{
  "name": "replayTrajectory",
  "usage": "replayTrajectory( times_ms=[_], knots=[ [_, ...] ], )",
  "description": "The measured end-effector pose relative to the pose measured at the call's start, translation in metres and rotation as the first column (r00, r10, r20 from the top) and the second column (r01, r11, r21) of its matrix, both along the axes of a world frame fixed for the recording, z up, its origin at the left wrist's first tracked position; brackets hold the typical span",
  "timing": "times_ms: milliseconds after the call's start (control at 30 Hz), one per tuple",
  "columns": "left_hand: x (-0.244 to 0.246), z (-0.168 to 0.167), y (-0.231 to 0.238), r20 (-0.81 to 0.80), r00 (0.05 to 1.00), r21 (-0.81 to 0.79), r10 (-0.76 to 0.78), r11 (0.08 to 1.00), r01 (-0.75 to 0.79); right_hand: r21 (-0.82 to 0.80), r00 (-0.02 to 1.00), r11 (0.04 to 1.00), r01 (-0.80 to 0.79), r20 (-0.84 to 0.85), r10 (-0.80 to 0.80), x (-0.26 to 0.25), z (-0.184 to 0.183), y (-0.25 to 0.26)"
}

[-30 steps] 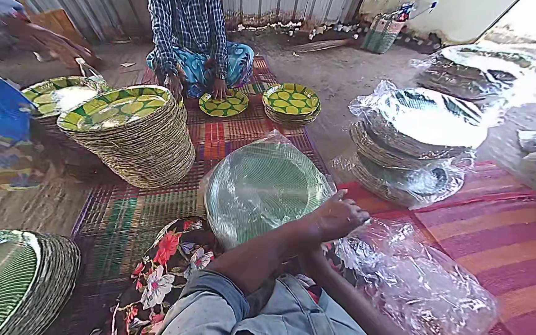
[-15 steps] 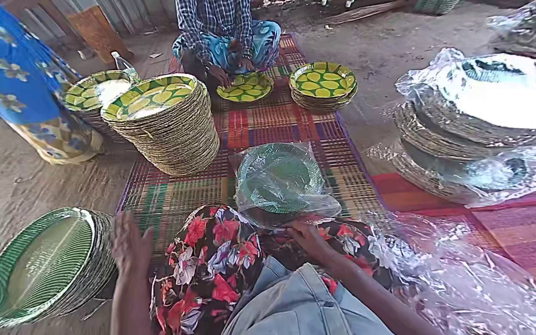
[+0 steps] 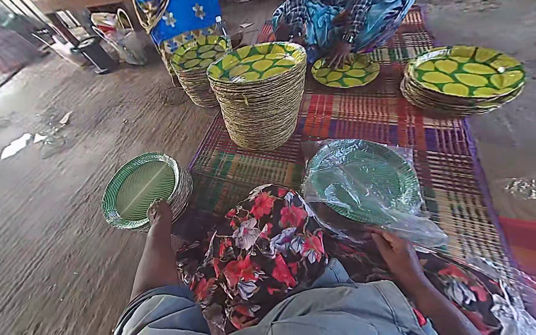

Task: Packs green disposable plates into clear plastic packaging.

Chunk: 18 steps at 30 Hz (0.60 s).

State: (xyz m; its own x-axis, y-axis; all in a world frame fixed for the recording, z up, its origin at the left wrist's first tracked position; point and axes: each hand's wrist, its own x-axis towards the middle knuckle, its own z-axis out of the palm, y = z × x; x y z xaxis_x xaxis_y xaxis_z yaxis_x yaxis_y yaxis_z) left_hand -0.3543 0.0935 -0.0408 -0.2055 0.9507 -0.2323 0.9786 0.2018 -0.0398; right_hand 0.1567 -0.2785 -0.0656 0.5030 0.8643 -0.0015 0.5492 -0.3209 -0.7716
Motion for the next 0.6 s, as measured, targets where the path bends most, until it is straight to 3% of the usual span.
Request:
replayTrajectory(
  times_ms=[167, 333, 433, 500, 600],
  knots=[
    [0.023, 0.031, -0.028, 0.107, 0.99, 0.018, -0.095, 0.995, 0.093, 0.03, 0.999, 0.999, 0.01, 0.036, -0.012, -0.005, 0.006, 0.004],
    [0.075, 0.071, -0.091, 0.33, 0.889, 0.156, -0.318, 0.947, 0.281, 0.271, 0.997, 0.96, -0.073, 0.054, 0.06, -0.027, 0.038, 0.016],
    [0.125, 0.1, -0.146, 0.477, 0.725, 0.187, -0.497, 0.863, 0.469, 0.284, 0.967, 0.939, -0.195, -0.103, 0.232, -0.045, 0.074, 0.039],
    [0.155, 0.109, -0.181, 0.529, 0.551, 0.31, -0.646, 0.751, 0.583, 0.206, 0.9, 0.937, -0.283, -0.28, 0.334, -0.056, 0.095, 0.058],
    [0.192, 0.116, -0.226, 0.485, 0.234, 0.564, -0.843, 0.506, 0.652, 0.126, 0.621, 0.925, -0.359, -0.707, 0.338, -0.073, 0.115, 0.075]
  ],
)
